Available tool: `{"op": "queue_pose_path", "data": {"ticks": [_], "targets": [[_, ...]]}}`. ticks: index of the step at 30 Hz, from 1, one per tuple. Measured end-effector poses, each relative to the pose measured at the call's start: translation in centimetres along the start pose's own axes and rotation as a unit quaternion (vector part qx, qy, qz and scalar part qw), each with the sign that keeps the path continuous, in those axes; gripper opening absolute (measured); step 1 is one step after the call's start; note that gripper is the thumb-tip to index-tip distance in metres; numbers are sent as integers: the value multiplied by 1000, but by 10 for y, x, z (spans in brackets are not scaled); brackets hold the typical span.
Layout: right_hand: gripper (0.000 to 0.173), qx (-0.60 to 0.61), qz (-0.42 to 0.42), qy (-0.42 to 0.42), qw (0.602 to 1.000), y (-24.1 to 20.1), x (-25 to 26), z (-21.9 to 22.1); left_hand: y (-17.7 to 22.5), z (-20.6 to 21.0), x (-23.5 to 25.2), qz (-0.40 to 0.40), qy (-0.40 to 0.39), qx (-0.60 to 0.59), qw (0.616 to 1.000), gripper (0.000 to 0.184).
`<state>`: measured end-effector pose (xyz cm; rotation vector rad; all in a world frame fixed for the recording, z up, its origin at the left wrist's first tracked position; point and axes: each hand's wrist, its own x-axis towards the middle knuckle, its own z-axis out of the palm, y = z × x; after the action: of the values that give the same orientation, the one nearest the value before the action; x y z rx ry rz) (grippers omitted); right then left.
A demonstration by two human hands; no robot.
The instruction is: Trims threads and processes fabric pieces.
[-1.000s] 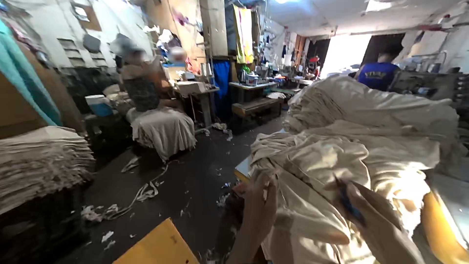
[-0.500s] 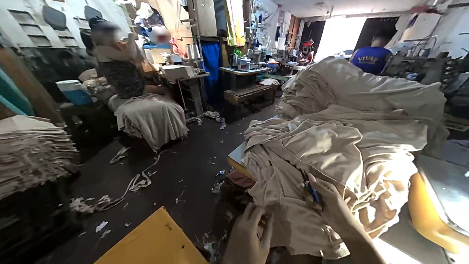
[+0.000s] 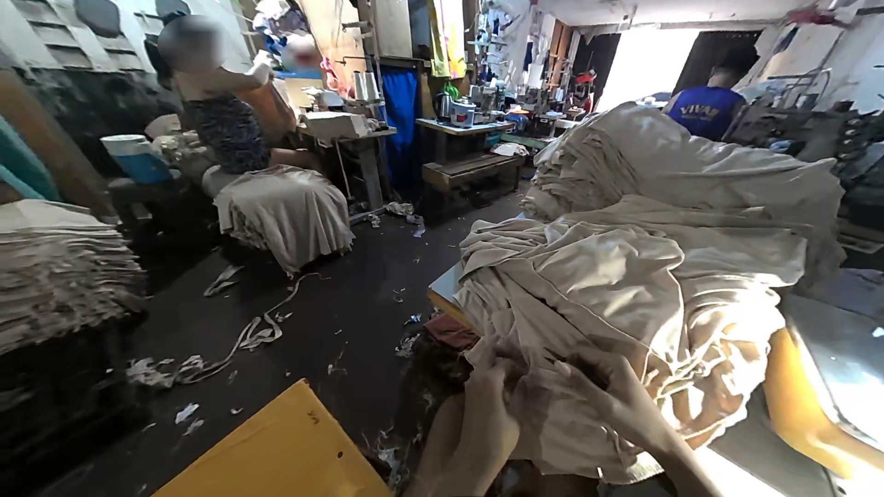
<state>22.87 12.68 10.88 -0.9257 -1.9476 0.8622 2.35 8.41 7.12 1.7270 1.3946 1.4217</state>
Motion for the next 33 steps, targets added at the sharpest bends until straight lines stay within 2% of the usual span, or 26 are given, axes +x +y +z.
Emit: {"op": "queue_pose_path", "data": {"ticks": [2,4,8,14,16,20,28,33], "targets": [[35,-85,-20,-9,996,2,-4,-1,0,-14,4,-44,-53,-52,996,21],[41,-205,-47,-5,978,4,-9,2,-3,-23,8,-71,-94,-92,989,21],[36,-341,-100,39,934,-4,-12,17,-4,-28,10,-93,-120,-138,979,18],[35,-395,-120,82,907,0,-7,28,-10,-24,7,-77,-97,-125,984,19],[34,-386,-116,80,912,2,-6,28,-12,-26,7,-86,-87,-128,984,18],[33,-349,-82,58,932,-6,-6,22,-11,-31,7,-113,-54,-131,983,20],[33,-400,-76,-3,913,-26,12,37,-3,-32,7,-76,-38,-67,994,20],[31,-414,-157,28,896,-5,14,35,-10,-38,12,-83,-49,-23,995,21]]}}
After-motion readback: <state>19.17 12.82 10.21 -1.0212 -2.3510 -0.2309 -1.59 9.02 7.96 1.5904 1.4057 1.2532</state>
